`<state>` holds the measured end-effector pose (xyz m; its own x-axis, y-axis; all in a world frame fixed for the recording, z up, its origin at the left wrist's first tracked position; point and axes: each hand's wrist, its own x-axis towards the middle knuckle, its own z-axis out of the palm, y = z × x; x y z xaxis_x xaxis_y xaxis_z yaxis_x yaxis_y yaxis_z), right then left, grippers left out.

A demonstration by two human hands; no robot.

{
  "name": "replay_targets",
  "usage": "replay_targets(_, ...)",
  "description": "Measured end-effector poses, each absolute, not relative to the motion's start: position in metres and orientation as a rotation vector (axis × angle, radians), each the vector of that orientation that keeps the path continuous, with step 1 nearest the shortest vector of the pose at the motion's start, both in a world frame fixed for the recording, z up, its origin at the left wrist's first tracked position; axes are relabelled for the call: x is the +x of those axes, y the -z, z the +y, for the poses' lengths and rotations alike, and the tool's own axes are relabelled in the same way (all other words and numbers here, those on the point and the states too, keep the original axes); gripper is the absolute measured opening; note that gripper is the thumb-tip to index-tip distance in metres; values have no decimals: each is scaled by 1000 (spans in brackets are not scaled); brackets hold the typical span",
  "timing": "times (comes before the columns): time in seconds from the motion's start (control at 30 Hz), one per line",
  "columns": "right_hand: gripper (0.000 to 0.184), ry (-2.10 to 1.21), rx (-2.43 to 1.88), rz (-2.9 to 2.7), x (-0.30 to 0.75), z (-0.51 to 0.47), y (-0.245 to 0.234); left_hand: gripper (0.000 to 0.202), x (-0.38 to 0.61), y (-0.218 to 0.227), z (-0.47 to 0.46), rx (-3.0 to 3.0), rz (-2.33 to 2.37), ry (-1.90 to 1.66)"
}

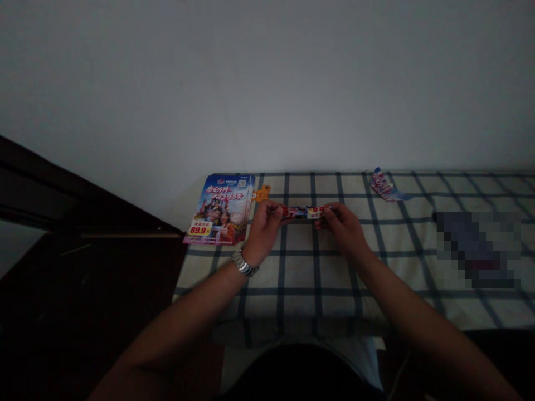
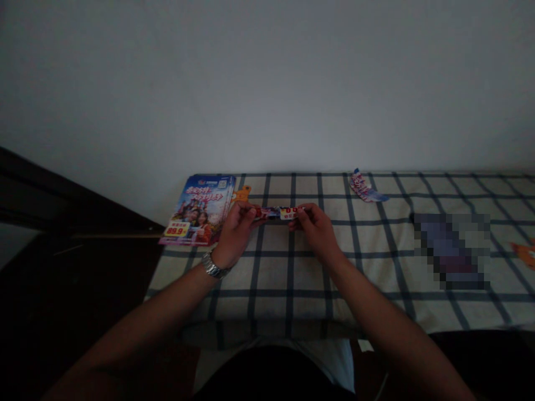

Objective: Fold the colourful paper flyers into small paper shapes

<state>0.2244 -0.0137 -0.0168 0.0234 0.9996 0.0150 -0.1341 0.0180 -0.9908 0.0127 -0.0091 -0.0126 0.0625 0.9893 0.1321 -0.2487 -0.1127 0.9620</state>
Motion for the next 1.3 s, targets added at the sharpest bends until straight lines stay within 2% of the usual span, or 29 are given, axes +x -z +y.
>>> replay_targets(0.2,35,-1214,-1128,-1145,226,-16,15,20,7,10,-8,1436,1008,-1341)
replay_targets(0.43,34,-1200,-1146,-1157,227,-15,15,11,2,6,-10,1830,1105,-1234)
replay_targets(0.7,31,-1205,-1131,-1238,225,-17,15,27,8,5,-14,1768,1089,-1176)
replay_targets(1.13,33,-1223,-1125,-1267,223,-19,13,34,7,3,-10,1653,1096,-1125)
replay_targets(1.3,33,-1168,-1162,-1336,224,-20,11,29,7,3,-10,1699,1108,-1129)
